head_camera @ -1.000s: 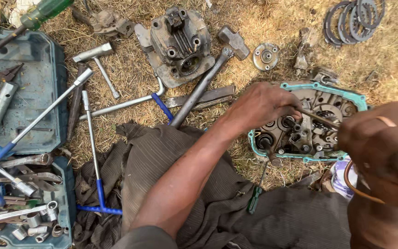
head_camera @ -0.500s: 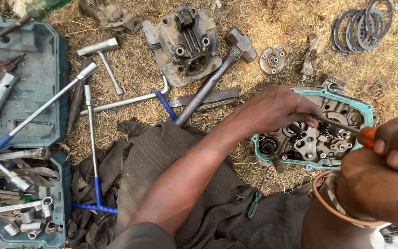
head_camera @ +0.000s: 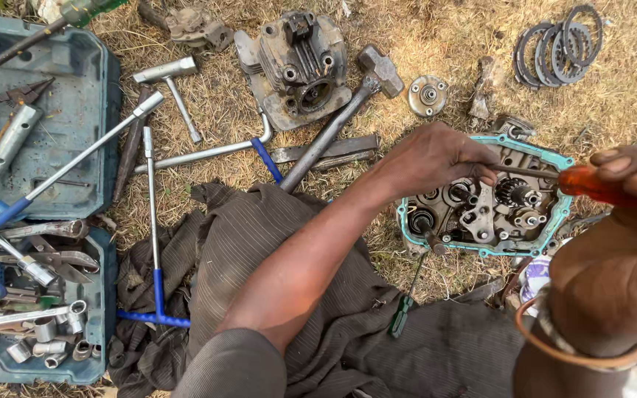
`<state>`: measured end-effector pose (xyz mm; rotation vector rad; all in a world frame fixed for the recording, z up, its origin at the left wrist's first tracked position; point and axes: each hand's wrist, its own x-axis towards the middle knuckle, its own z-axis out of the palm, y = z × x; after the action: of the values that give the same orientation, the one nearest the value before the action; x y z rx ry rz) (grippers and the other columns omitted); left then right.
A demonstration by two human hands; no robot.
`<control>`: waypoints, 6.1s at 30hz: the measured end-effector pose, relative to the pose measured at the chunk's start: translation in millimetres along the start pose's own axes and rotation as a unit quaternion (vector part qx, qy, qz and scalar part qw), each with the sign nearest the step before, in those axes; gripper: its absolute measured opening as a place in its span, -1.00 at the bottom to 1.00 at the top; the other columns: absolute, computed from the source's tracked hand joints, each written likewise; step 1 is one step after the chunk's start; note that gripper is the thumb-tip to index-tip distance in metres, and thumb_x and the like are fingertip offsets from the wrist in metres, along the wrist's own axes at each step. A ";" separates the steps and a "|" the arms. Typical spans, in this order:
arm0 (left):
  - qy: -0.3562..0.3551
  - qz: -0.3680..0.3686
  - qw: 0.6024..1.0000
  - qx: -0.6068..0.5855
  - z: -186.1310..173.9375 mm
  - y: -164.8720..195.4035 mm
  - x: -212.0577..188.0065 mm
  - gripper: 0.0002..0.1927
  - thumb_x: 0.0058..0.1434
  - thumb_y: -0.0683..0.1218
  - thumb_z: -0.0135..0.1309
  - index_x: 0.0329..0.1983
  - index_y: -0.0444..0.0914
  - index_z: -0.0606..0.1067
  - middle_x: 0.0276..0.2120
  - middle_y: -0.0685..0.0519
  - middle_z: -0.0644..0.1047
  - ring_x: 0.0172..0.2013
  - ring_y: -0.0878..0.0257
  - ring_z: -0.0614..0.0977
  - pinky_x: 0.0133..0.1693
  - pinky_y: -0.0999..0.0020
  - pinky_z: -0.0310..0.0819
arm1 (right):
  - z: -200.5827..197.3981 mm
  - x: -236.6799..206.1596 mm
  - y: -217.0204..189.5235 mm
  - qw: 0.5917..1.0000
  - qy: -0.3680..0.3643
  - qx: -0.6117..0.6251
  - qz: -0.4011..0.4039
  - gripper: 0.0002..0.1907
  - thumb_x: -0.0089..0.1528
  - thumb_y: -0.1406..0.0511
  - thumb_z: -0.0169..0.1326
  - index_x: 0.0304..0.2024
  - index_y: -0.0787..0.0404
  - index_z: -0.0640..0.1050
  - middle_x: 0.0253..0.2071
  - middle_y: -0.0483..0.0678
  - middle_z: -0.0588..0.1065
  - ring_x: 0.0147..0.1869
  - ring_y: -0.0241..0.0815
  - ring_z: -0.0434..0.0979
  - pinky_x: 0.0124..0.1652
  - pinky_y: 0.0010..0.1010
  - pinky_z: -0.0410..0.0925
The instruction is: The person sits on the ground working on a motorcycle engine. They use a screwdriver and hammer on an engine crankcase, remove and reposition internal gears and components by hand, lift and reorient the engine casing, and wipe parts with a cloth.
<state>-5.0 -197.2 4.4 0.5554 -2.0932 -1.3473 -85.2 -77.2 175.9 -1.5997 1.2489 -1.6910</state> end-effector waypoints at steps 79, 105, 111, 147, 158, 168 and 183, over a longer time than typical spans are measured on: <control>0.579 -0.001 0.803 -0.141 -164.5 8.9 -51.6 -0.66 0.54 0.11 -0.09 0.07 -0.20 0.53 -0.44 0.25 0.52 -0.60 0.56 0.30 -0.57 0.53 0.08 | 117.8 -120.6 -20.5 0.805 0.041 0.113 0.580 -0.66 0.20 0.29 0.11 -0.01 0.24 0.40 -0.66 -0.19 0.32 -0.76 -0.33 0.31 -0.76 -0.43 0.26; 0.513 -0.079 0.854 -0.023 -142.6 -8.0 -30.6 -0.54 0.52 0.26 -0.16 0.06 -0.12 0.59 -0.61 0.29 0.35 -0.60 0.50 0.34 -0.54 0.42 0.05 | -73.2 -77.4 -29.5 0.877 0.005 -0.316 0.362 -0.75 0.24 0.20 0.17 -0.17 0.22 0.47 -0.55 -0.10 0.47 -0.58 -0.32 0.44 -0.61 -0.42 0.24; 0.522 -0.062 0.849 -0.055 -139.3 -15.1 -31.0 -0.54 0.50 0.27 -0.17 0.04 -0.11 0.57 -0.65 0.29 0.35 -0.66 0.51 0.34 -0.63 0.44 0.07 | -87.1 -59.3 18.6 0.776 -0.185 -0.512 0.320 -0.79 0.28 0.24 0.23 -0.33 0.23 0.53 -0.57 -0.04 0.45 -0.62 -0.24 0.41 -0.56 -0.42 0.21; 0.512 -0.138 0.846 -0.056 -136.9 -12.8 -28.7 -0.51 0.47 0.31 -0.20 -0.01 -0.07 0.59 -0.65 0.31 0.33 -0.66 0.51 0.32 -0.63 0.44 0.06 | -106.2 -54.2 -1.3 0.706 -0.184 -0.552 0.405 -0.64 0.18 0.13 0.28 -0.11 0.19 0.53 -0.58 0.02 0.53 -0.57 -0.10 0.49 -0.51 -0.27 0.36; 0.531 -0.144 0.829 -0.102 -138.1 -17.8 -28.8 -0.49 0.42 0.31 -0.21 -0.02 -0.10 0.58 -0.63 0.31 0.35 -0.69 0.50 0.28 -0.68 0.45 0.05 | -113.9 -65.8 22.4 0.773 -0.192 -0.593 0.117 -0.71 0.23 0.16 0.13 -0.19 0.27 0.53 -0.53 0.03 0.47 -0.45 -0.13 0.52 -0.35 -0.32 0.40; 0.554 -0.052 0.812 -0.177 -138.2 -8.6 -31.0 -0.64 0.51 0.18 -0.10 -0.01 -0.14 0.55 -0.59 0.27 0.34 -0.64 0.50 0.29 -0.64 0.48 0.08 | -83.9 -64.4 -60.7 0.851 0.064 -0.423 0.304 -0.63 0.36 0.13 0.24 -0.25 0.32 0.49 -0.51 0.01 0.45 -0.52 -0.17 0.48 -0.45 -0.27 0.35; 0.612 0.027 0.764 -0.204 -169.5 8.2 -41.7 -0.63 0.56 0.12 -0.09 0.04 -0.24 0.55 -0.57 0.31 0.25 -0.57 0.49 0.18 -0.51 0.45 -0.05 | -6.4 -82.7 -29.3 0.765 -0.023 -0.029 0.642 -0.79 0.29 0.23 0.16 -0.30 0.22 0.46 -0.70 -0.15 0.28 -0.71 -0.28 0.23 -0.69 -0.41 0.18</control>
<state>139.0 -281.9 55.8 0.8440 -0.7048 -0.8950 -68.9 7.8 160.3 -0.4119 1.7284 -0.6752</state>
